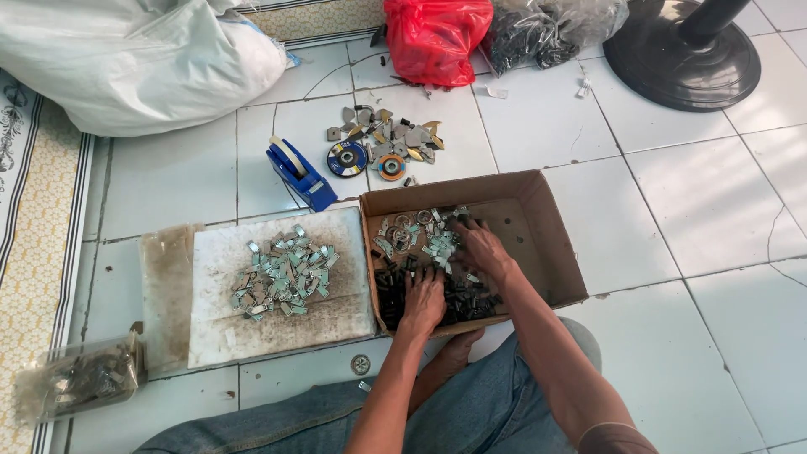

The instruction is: Sorting small metal components from a box into different piles and bags on the floor

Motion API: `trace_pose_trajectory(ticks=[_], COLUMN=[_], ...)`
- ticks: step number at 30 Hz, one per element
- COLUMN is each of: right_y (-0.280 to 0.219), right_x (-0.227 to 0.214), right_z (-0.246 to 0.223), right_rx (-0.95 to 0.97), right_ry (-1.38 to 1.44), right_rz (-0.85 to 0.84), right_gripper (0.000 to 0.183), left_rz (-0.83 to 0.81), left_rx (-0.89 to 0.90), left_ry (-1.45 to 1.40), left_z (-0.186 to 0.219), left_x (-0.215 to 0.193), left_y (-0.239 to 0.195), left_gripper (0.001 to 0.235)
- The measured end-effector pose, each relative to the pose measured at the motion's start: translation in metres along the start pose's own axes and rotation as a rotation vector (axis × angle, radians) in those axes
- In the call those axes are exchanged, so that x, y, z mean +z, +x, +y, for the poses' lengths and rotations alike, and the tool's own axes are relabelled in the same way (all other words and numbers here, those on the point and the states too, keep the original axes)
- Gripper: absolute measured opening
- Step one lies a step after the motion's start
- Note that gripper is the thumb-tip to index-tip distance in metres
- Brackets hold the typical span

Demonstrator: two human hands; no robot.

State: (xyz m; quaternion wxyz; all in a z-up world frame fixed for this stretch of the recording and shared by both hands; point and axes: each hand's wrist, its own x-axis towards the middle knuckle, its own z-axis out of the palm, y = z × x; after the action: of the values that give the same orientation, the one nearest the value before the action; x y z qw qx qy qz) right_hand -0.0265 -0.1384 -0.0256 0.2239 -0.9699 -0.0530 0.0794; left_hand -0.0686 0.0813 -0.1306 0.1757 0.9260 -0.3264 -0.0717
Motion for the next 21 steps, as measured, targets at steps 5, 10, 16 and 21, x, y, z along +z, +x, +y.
trace_pose_trajectory(ticks=[5, 10, 16, 21], right_y=[-0.005, 0.008, 0.005, 0.026], right_x=[-0.035, -0.003, 0.01, 0.052], right_z=[-0.042, -0.002, -0.019, 0.0], right_rx=[0.172, 0.306, 0.294, 0.335], right_ry=[0.161, 0.256, 0.262, -0.005], right_rz=[0.085, 0.264, 0.166, 0.153], right_gripper=[0.066, 0.047, 0.069, 0.083], left_rz=[-0.016, 0.013, 0.007, -0.03], left_rx=[-0.077, -0.246, -0.529, -0.523], left_ry=[-0.038, -0.334, -0.778, -0.741], left_z=[0.008, 0.044, -0.008, -0.028], left_x=[-0.002, -0.103, -0.021, 0.021], left_y=[0.005, 0.02, 0.094, 0.128], left_gripper=[0.072, 0.066, 0.066, 0.055])
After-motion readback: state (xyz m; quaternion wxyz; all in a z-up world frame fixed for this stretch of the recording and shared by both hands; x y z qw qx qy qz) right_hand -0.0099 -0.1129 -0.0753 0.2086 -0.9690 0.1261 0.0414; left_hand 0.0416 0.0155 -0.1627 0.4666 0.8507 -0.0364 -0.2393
